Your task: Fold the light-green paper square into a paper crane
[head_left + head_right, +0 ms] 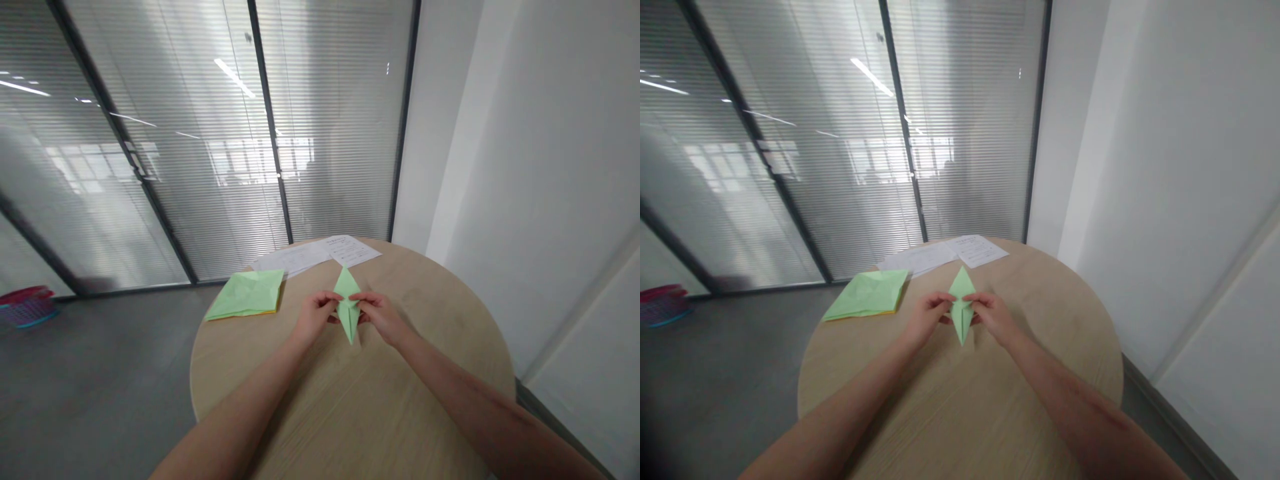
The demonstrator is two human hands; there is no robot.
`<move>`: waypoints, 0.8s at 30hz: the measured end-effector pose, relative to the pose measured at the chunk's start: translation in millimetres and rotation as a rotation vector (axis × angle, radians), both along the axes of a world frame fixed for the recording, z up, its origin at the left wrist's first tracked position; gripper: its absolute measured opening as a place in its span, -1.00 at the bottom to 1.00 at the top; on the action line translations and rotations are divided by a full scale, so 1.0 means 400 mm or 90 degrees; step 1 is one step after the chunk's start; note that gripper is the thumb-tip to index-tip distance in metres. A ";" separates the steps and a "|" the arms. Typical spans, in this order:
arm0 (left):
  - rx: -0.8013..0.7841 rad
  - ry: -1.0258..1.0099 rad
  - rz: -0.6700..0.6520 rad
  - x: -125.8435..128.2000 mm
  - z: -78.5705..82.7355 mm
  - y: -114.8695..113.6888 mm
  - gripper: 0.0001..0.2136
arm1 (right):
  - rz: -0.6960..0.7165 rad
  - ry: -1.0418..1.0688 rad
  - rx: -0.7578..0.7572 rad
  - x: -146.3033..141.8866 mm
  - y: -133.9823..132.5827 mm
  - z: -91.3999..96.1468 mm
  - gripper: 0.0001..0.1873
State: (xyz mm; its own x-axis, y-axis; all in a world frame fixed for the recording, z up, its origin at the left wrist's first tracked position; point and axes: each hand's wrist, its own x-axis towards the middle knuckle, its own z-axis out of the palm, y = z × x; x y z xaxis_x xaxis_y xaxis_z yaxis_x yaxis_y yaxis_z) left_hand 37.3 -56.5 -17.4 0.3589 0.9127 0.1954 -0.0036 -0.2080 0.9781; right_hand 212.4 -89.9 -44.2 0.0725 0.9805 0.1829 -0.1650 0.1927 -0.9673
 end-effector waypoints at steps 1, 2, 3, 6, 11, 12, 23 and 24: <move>0.000 -0.001 0.000 -0.001 0.001 -0.002 -0.78 | -0.004 0.005 -0.002 0.000 0.000 0.000 -0.73; 0.000 0.001 -0.001 -0.001 0.003 -0.004 -0.79 | -0.008 0.006 -0.003 0.000 0.000 0.000 -0.75; 0.000 0.003 -0.003 -0.002 0.005 -0.006 -0.80 | -0.013 0.002 -0.002 0.001 0.000 0.000 -0.76; 0.001 0.005 -0.011 -0.003 0.010 -0.012 -0.75 | -0.024 -0.024 0.006 0.004 0.001 -0.001 -0.78; 0.021 0.007 -0.002 -0.004 0.016 -0.012 -0.52 | -0.023 -0.107 0.032 0.006 -0.001 0.000 -0.76; 0.021 0.008 0.002 -0.004 0.016 -0.011 -0.49 | -0.023 -0.110 0.034 0.004 -0.003 0.002 -0.74; 0.038 0.004 0.028 -0.008 0.005 0.013 -0.45 | 0.046 -0.052 0.006 0.005 -0.001 0.011 -0.54; 0.038 0.003 0.024 -0.008 0.002 0.014 -0.45 | 0.055 -0.063 0.004 0.005 0.001 0.007 -0.55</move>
State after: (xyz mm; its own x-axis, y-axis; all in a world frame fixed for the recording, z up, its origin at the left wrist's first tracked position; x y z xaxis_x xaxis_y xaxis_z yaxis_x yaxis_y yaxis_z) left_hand 33.9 -50.9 -16.5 0.3257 0.9123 0.2482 0.0091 -0.2656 0.9640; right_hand 214.5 -89.5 -41.4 -0.0312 0.9811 0.1911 -0.0857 0.1879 -0.9785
